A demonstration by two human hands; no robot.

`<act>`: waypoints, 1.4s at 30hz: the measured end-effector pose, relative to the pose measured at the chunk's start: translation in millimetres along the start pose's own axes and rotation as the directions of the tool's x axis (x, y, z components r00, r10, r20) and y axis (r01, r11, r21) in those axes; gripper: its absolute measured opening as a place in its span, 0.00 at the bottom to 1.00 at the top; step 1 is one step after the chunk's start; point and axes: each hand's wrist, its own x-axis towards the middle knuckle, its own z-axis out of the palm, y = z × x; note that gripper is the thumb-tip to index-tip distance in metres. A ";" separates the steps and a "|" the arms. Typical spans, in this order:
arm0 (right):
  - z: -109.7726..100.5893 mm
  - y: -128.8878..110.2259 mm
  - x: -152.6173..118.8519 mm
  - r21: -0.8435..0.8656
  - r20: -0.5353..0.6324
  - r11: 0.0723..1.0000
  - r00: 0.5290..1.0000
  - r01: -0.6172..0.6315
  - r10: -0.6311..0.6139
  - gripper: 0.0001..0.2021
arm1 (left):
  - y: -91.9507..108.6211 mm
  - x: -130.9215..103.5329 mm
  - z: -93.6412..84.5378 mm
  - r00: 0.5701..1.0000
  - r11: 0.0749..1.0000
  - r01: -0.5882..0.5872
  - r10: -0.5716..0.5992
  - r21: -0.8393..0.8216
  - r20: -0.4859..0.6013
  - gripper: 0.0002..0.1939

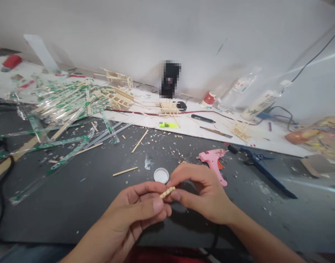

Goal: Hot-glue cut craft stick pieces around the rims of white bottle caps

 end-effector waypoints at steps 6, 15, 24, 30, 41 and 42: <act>3.8 -5.7 0.3 -0.072 0.011 0.995 0.997 -0.073 0.074 0.01 | -2.9 7.3 -1.9 0.920 0.874 -0.387 0.388 0.294 0.059 0.08; -33.8 12.7 78.5 -0.697 0.135 0.716 0.976 -0.031 0.173 0.06 | 15.2 -7.3 -14.8 0.774 0.670 -0.496 0.630 0.552 -0.069 0.08; -21.4 63.5 131.8 -0.784 0.243 0.613 0.957 0.098 0.158 0.07 | 15.7 -15.2 -27.3 0.817 0.722 -0.458 0.571 0.518 -0.074 0.11; -17.7 72.0 137.8 -0.774 0.225 0.631 0.956 0.060 0.186 0.07 | 15.4 -16.2 -34.6 0.826 0.737 -0.469 0.561 0.486 -0.053 0.12; -2.4 -8.0 71.9 -0.358 0.109 0.929 0.984 -0.091 0.139 0.02 | 15.8 -19.5 -20.9 0.874 0.814 -0.436 0.485 0.384 -0.037 0.04; -0.1 -14.3 61.6 -0.242 0.085 0.963 0.986 -0.122 0.147 0.02 | 15.1 -19.1 -19.7 0.876 0.819 -0.436 0.481 0.372 -0.033 0.04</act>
